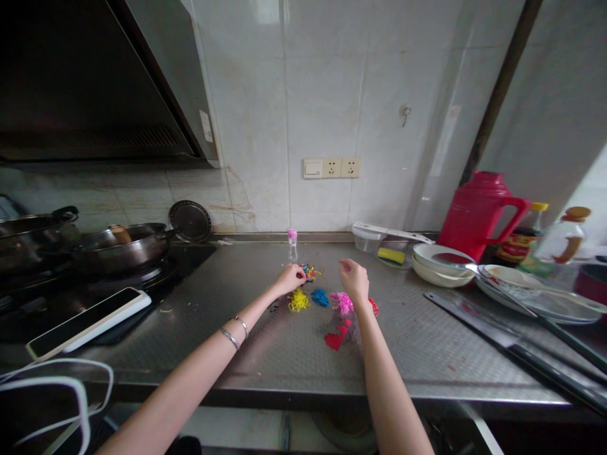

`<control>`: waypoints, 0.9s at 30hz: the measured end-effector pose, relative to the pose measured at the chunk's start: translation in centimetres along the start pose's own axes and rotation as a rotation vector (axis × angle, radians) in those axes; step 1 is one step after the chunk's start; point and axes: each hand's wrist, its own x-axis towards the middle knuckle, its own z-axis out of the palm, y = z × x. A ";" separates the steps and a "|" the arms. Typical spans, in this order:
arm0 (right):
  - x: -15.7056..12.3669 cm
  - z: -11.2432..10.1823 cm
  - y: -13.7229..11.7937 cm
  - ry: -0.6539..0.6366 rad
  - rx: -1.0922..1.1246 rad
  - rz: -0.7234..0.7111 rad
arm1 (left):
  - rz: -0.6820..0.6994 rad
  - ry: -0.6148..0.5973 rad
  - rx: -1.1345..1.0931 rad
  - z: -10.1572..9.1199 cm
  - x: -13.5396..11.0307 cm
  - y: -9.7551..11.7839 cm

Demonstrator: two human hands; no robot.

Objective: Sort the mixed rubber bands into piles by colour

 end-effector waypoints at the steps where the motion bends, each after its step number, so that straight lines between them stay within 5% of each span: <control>1: 0.0 0.0 0.0 0.001 -0.002 0.006 | 0.049 -0.006 0.008 0.4 0.2 1.1; 7: -0.1 -0.1 0.1 0.001 -0.003 0.017 | 0.215 -0.057 0.083 3.1 0.5 6.7; 13: 0.1 -0.1 0.7 -0.048 -0.006 0.018 | 0.211 -0.049 0.076 3.6 -0.2 7.4; 19: 0.4 0.0 1.0 -0.080 0.002 -0.007 | 0.136 0.068 -0.069 1.1 -0.7 2.9; 27: 0.2 -0.2 0.2 -0.325 0.014 -0.051 | -0.180 0.250 -0.163 -3.6 -3.2 -7.0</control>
